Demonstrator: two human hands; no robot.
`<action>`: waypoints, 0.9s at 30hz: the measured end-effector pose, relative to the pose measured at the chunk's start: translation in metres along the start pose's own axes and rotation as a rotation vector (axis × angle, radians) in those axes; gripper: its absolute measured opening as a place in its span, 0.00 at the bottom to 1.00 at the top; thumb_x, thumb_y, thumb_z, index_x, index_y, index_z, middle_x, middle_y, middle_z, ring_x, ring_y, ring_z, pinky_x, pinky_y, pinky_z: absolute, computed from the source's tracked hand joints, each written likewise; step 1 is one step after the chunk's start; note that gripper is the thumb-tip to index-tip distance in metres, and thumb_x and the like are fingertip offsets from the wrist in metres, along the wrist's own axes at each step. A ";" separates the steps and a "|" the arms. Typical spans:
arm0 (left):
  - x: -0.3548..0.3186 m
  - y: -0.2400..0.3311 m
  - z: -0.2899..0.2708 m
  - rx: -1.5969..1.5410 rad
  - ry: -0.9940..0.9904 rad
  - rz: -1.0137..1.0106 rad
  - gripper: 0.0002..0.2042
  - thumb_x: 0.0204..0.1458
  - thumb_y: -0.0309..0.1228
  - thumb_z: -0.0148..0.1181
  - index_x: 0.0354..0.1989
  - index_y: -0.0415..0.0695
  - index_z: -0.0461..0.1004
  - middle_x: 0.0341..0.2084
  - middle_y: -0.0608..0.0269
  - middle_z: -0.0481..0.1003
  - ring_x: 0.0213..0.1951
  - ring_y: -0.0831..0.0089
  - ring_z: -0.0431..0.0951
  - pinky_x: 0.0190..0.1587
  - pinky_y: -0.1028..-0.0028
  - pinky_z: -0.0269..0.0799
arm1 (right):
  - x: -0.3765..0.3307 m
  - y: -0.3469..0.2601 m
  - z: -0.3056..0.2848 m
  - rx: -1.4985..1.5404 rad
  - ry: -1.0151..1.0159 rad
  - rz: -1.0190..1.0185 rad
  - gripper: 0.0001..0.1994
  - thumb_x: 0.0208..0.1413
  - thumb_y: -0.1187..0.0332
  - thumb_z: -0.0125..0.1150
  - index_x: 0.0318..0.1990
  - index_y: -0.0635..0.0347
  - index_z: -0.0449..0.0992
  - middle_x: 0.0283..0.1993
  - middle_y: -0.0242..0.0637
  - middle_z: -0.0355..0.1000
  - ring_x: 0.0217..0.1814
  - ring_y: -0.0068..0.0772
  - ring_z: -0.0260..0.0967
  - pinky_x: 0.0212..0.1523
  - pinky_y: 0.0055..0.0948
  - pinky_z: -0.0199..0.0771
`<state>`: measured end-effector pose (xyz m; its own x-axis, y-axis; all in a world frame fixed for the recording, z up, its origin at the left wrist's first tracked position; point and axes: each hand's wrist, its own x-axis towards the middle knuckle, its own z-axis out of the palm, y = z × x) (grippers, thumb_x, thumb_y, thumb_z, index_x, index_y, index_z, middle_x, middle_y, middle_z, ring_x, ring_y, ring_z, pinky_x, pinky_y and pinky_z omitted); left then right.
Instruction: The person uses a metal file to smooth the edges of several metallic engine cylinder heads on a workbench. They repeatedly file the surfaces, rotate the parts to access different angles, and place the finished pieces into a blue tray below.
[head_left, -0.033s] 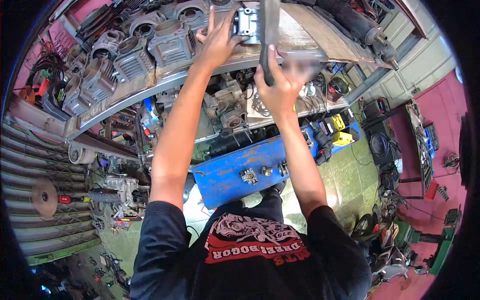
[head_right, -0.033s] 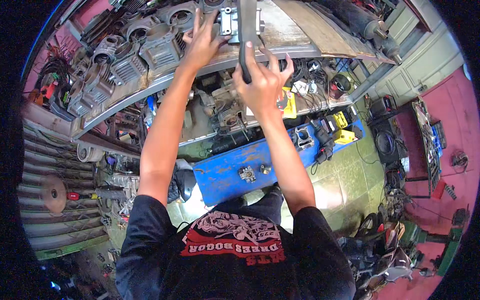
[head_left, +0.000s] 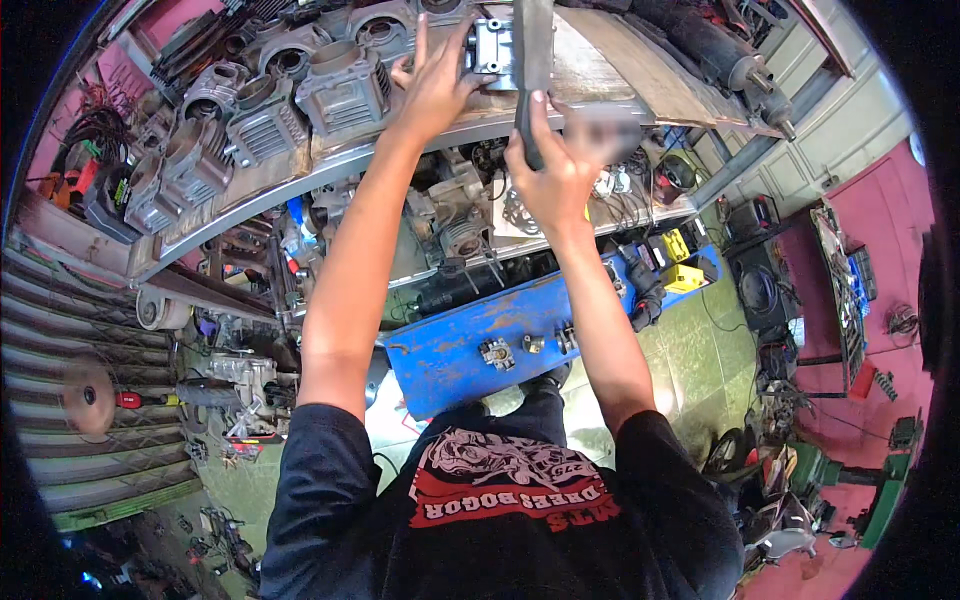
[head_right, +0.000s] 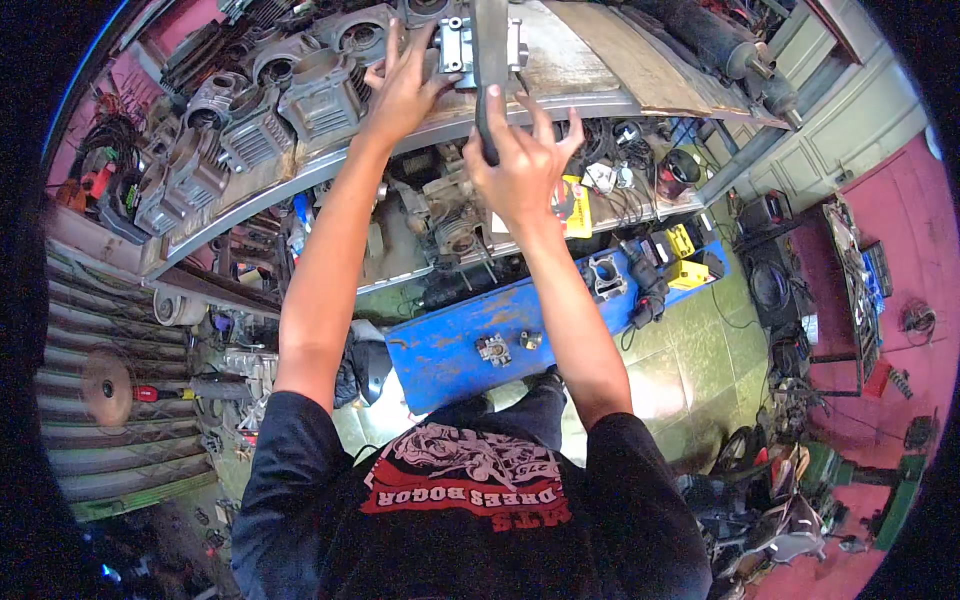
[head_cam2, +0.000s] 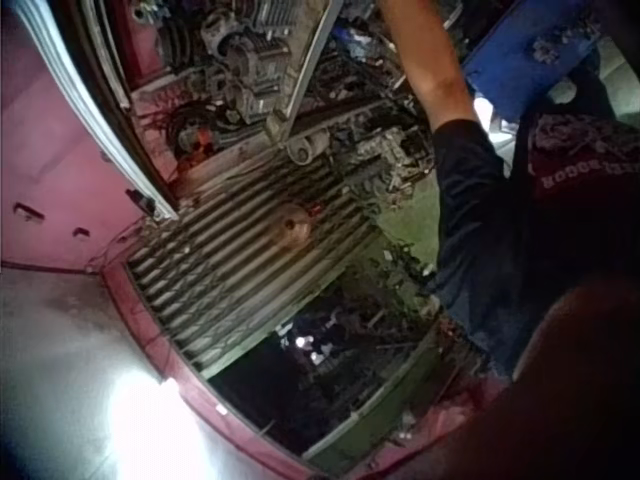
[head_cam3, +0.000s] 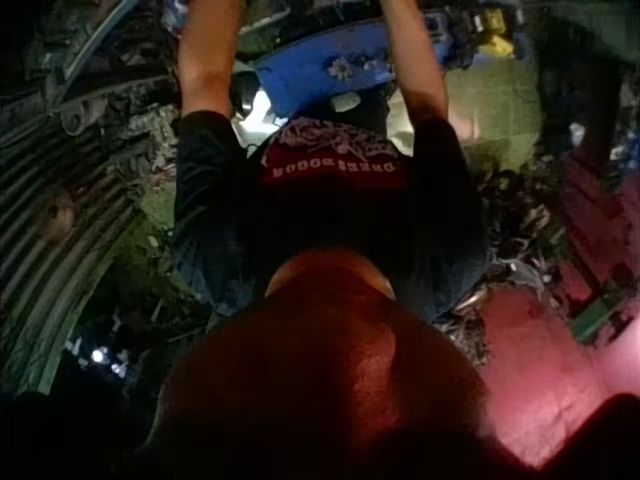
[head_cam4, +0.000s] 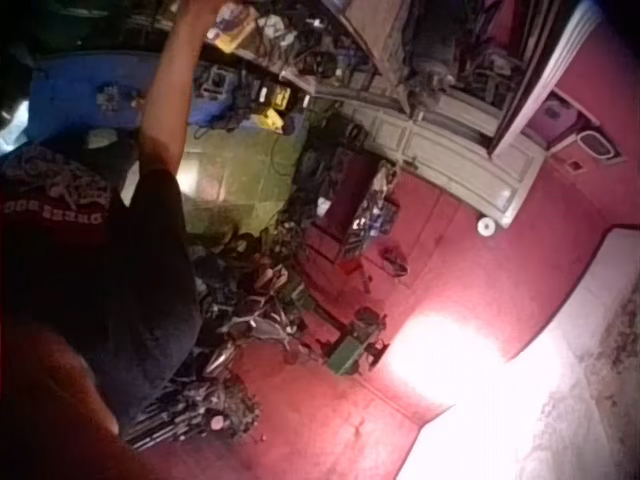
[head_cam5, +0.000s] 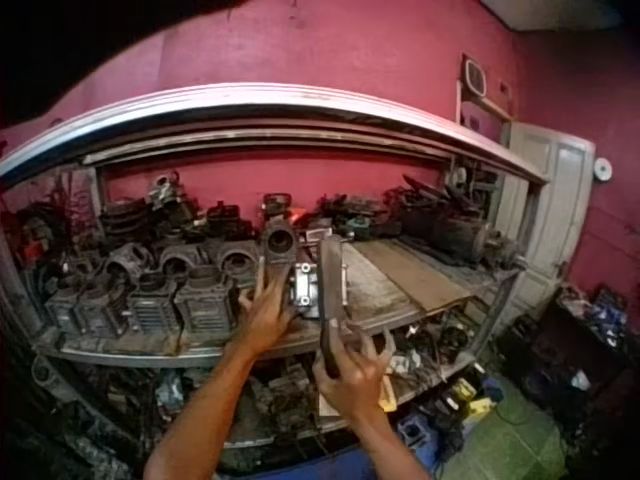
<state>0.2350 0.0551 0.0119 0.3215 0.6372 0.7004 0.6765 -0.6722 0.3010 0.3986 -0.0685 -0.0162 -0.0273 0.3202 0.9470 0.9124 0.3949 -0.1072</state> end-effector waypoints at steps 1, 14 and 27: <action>-0.001 -0.002 0.002 -0.010 0.004 0.005 0.41 0.57 0.41 0.65 0.77 0.55 0.49 0.74 0.56 0.57 0.79 0.56 0.36 0.66 0.41 0.38 | -0.007 0.002 0.005 -0.001 -0.010 -0.023 0.29 0.48 0.67 0.69 0.62 0.54 0.76 0.26 0.33 0.79 0.53 0.35 0.76 0.66 0.61 0.49; -0.001 -0.003 0.003 -0.014 0.009 -0.015 0.42 0.56 0.44 0.66 0.76 0.53 0.50 0.76 0.49 0.48 0.78 0.63 0.44 0.67 0.44 0.40 | -0.024 0.004 0.005 0.080 -0.081 -0.021 0.31 0.47 0.68 0.71 0.63 0.63 0.74 0.26 0.36 0.80 0.46 0.35 0.76 0.62 0.56 0.58; -0.001 -0.007 0.002 -0.054 -0.019 -0.020 0.42 0.56 0.44 0.64 0.77 0.53 0.48 0.77 0.48 0.47 0.78 0.61 0.45 0.67 0.46 0.41 | -0.045 -0.014 0.000 0.203 -0.104 0.016 0.34 0.46 0.69 0.71 0.65 0.63 0.71 0.29 0.33 0.80 0.42 0.32 0.77 0.63 0.54 0.59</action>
<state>0.2312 0.0600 0.0081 0.3209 0.6575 0.6817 0.6463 -0.6781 0.3498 0.3871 -0.0888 -0.0576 -0.0652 0.4107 0.9094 0.8127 0.5507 -0.1904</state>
